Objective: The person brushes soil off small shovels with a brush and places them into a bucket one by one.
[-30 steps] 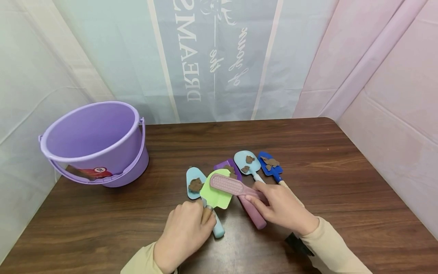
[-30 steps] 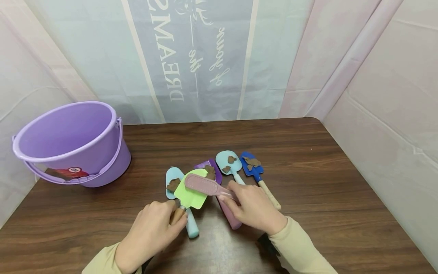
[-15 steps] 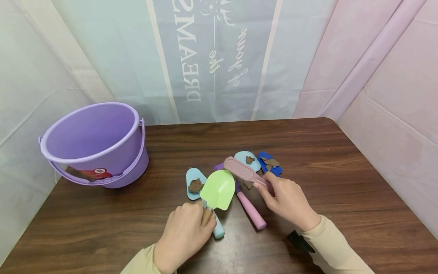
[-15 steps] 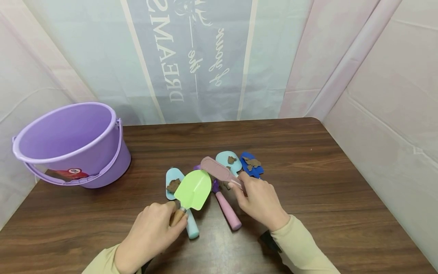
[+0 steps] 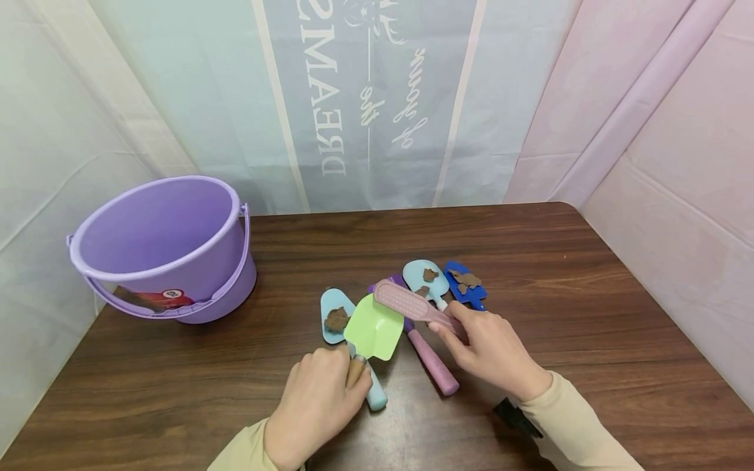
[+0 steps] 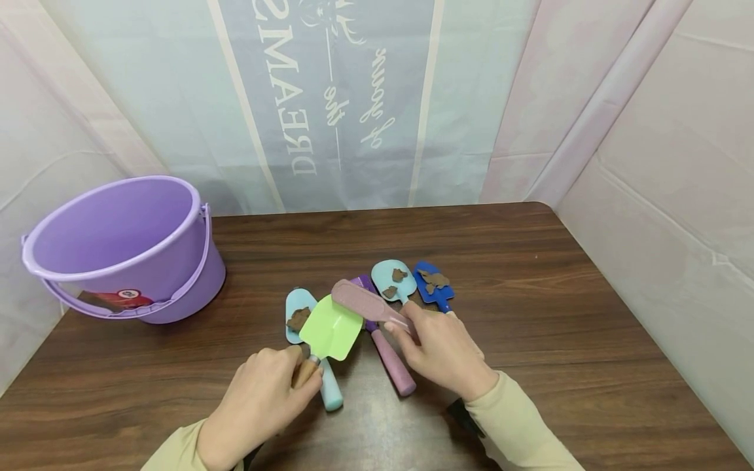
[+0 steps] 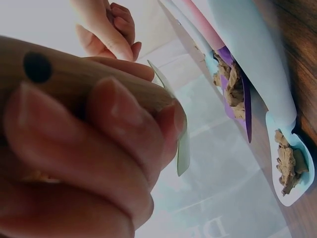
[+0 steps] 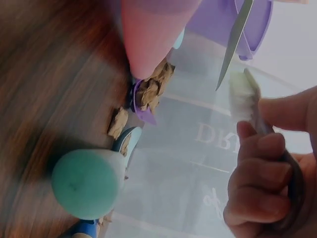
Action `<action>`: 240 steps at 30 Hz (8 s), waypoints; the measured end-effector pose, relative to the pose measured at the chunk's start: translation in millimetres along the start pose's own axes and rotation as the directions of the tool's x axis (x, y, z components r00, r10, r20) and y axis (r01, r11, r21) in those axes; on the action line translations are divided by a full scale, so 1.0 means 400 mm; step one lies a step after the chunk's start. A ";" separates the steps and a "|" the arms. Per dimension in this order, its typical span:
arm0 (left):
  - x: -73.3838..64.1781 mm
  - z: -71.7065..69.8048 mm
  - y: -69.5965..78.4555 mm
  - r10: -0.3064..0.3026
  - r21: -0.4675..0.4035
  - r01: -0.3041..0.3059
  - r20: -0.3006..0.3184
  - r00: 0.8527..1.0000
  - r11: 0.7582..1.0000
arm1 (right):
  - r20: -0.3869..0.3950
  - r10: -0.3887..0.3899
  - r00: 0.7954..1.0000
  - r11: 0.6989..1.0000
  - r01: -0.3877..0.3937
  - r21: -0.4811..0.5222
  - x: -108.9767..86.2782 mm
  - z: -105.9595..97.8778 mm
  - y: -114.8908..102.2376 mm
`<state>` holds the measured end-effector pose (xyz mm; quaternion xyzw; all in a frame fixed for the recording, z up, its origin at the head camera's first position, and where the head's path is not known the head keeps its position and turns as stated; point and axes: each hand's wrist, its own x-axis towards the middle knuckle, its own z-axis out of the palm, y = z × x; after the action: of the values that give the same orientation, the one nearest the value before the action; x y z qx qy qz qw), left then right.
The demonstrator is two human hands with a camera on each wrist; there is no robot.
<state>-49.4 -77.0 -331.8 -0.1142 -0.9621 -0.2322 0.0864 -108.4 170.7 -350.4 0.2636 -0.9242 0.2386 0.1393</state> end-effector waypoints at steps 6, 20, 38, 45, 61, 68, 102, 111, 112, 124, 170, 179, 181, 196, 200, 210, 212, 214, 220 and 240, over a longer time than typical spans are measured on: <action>0.000 0.001 -0.001 -0.004 0.011 0.004 -0.002 1.000 1.000 | 0.072 -0.104 0.992 0.992 0.098 0.077 -0.004 0.006 -0.012; 0.000 0.001 -0.002 -0.002 -0.001 0.002 0.004 1.000 1.000 | 0.178 -0.187 0.966 0.973 0.156 0.172 -0.011 0.009 -0.027; -0.005 -0.001 0.001 -0.001 0.017 0.001 0.001 1.000 1.000 | 0.093 -0.080 0.992 0.996 0.076 0.040 0.003 0.015 0.003; -0.007 -0.003 0.001 -0.008 0.006 0.008 0.016 1.000 1.000 | 0.054 0.058 0.997 0.998 -0.057 -0.033 0.002 0.009 0.009; -0.013 -0.008 0.001 0.005 -0.004 -0.005 -0.019 1.000 1.000 | 0.083 0.170 0.982 0.982 -0.162 -0.097 0.000 0.009 0.007; -0.010 -0.012 0.002 0.000 0.005 0.000 -0.040 0.999 1.000 | 0.148 0.057 0.987 0.995 -0.044 -0.094 -0.004 0.017 0.005; -0.001 -0.011 0.008 -0.009 -0.027 0.009 0.000 1.000 1.000 | 0.414 -0.120 0.902 0.887 -0.090 0.452 -0.002 0.018 -0.020; -0.003 -0.012 0.009 -0.007 -0.022 0.007 0.014 1.000 1.000 | 0.400 -0.034 0.916 0.898 -0.148 0.415 0.004 0.014 -0.008; -0.003 -0.012 0.009 -0.006 -0.020 0.006 0.012 1.000 1.000 | 0.397 -0.017 0.918 0.897 -0.161 0.412 0.004 0.014 -0.007; -0.007 -0.010 0.007 0.018 0.001 -0.018 -0.003 1.000 1.000 | 0.340 0.056 0.939 0.862 -0.217 0.458 0.009 0.010 0.004; 0.001 -0.018 0.018 0.044 -0.027 -0.046 -0.060 0.997 0.999 | 0.510 -0.095 0.855 0.790 -0.247 0.561 -0.002 0.002 -0.026; -0.004 -0.018 0.019 0.043 -0.011 -0.043 -0.042 0.998 0.999 | 0.474 -0.023 0.880 0.820 -0.255 0.513 0.002 0.001 -0.014; -0.006 -0.018 0.018 0.046 -0.009 -0.047 -0.037 0.998 0.999 | 0.455 -0.007 0.890 0.820 -0.256 0.512 0.004 -0.001 -0.011; -0.015 -0.016 0.016 0.059 -0.018 -0.060 -0.032 0.998 0.998 | 0.356 0.212 0.910 0.771 -0.379 0.512 0.016 -0.018 0.004; -0.017 -0.014 0.014 0.064 -0.016 -0.064 -0.047 0.997 0.998 | 0.342 0.227 0.912 0.763 -0.384 0.519 0.017 -0.021 0.004; -0.018 -0.023 -0.001 0.045 -0.018 -0.046 -0.042 0.998 0.999 | 0.291 0.216 0.932 0.777 -0.345 0.527 0.015 -0.025 0.004; -0.017 -0.028 -0.005 0.035 -0.003 -0.035 -0.046 0.998 0.999 | 0.288 0.211 0.934 0.781 -0.338 0.525 0.014 -0.026 0.004; -0.016 -0.034 -0.011 0.028 0.013 -0.027 -0.058 0.998 1.000 | 0.291 0.212 0.933 0.783 -0.341 0.521 0.014 -0.025 0.005; -0.008 -0.067 -0.028 0.003 0.051 0.002 -0.098 0.995 0.999 | 0.305 0.225 0.925 0.782 -0.358 0.510 0.013 -0.021 0.006; 0.010 -0.215 -0.108 -0.006 0.150 0.053 -0.300 0.954 0.987 | 0.344 0.255 0.904 0.776 -0.404 0.485 0.013 -0.011 0.003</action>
<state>-54.7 -153.9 -274.0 -0.0562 -0.9548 -0.1717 0.2361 -112.8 171.7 -345.4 0.1535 -0.8594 0.4757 -0.1075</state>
